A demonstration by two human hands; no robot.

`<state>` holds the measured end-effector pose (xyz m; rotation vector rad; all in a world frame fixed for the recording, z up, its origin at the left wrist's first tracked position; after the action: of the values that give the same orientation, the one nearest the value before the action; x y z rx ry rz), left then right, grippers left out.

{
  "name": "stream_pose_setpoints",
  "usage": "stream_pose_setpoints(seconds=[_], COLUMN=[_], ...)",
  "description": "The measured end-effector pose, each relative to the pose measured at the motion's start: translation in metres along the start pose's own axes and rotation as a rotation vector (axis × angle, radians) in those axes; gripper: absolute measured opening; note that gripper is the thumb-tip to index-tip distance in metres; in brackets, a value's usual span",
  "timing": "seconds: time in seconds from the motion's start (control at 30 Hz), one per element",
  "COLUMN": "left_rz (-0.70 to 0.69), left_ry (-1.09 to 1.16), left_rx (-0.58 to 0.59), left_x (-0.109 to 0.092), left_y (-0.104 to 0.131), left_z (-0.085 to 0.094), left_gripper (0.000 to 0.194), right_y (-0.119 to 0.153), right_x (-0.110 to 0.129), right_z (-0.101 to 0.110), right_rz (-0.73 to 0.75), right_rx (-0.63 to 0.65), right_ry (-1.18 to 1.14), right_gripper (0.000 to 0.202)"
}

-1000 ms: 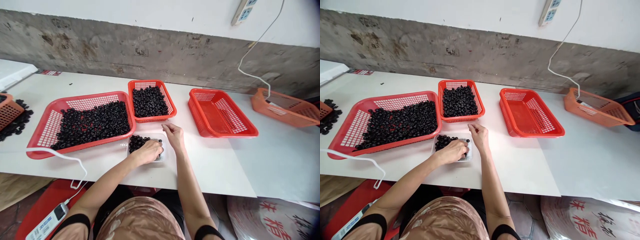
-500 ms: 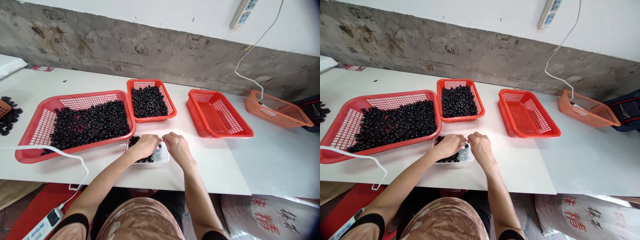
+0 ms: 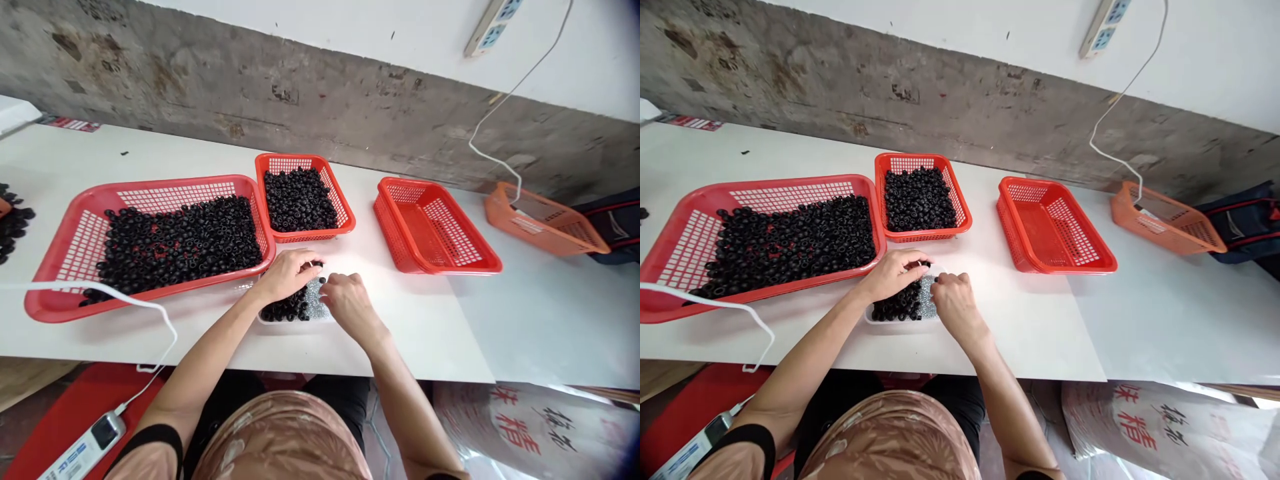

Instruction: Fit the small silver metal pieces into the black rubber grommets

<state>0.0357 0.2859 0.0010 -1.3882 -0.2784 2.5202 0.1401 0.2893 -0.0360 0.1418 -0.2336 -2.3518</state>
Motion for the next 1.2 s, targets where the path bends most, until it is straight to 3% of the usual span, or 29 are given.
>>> stream_pose_setpoints(seconds=[0.2,0.37,0.53,0.7,0.8,1.0,1.2], left_rz=[0.051,0.060,-0.028,-0.076,-0.083,0.010,0.016], left_ry=[0.462,0.695,0.609,0.352,0.164,0.162,0.231], left_rx=[-0.056,-0.096,-0.075,0.014,0.027,-0.061,-0.084], left_x=[-0.005,-0.017,-0.046,-0.062,-0.063,-0.045,-0.038], left_y=[0.003,-0.007,-0.021,-0.022,-0.021,-0.026,-0.032], left_z=[0.003,0.012,0.033,0.045,0.053,0.063,0.055], left_gripper=[0.025,0.018,0.017,0.018,0.015,0.014,0.014], right_y=[-0.019,-0.013,-0.002,0.003,0.004,0.004,0.002], right_x=[0.029,0.028,0.014,-0.021,-0.039,-0.057,-0.046], right_z=[-0.023,-0.015,0.013,0.055,0.079,0.116,0.130], right_rz=[0.111,0.170,0.167,0.147,0.170,0.175,0.248], right_rx=[0.093,0.076,-0.002,-0.142,-0.241,-0.507,-0.598], right_ry=[0.060,0.025,-0.122,-0.748,-0.905,-0.949,-0.885], right_gripper=[0.022,0.024,0.022,0.014,0.010,0.008,0.007])
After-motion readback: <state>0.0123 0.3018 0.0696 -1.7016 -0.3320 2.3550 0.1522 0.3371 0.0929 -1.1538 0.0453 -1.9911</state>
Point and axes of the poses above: each hand's wrist, its own y-axis away from the middle knuckle, its own z-axis out of the back of the hand, x = y × z, the point moved 9 cm from there along -y, towards the middle knuckle, and after that the axes turned 5 degrees about -z, right-handed, at the moved point
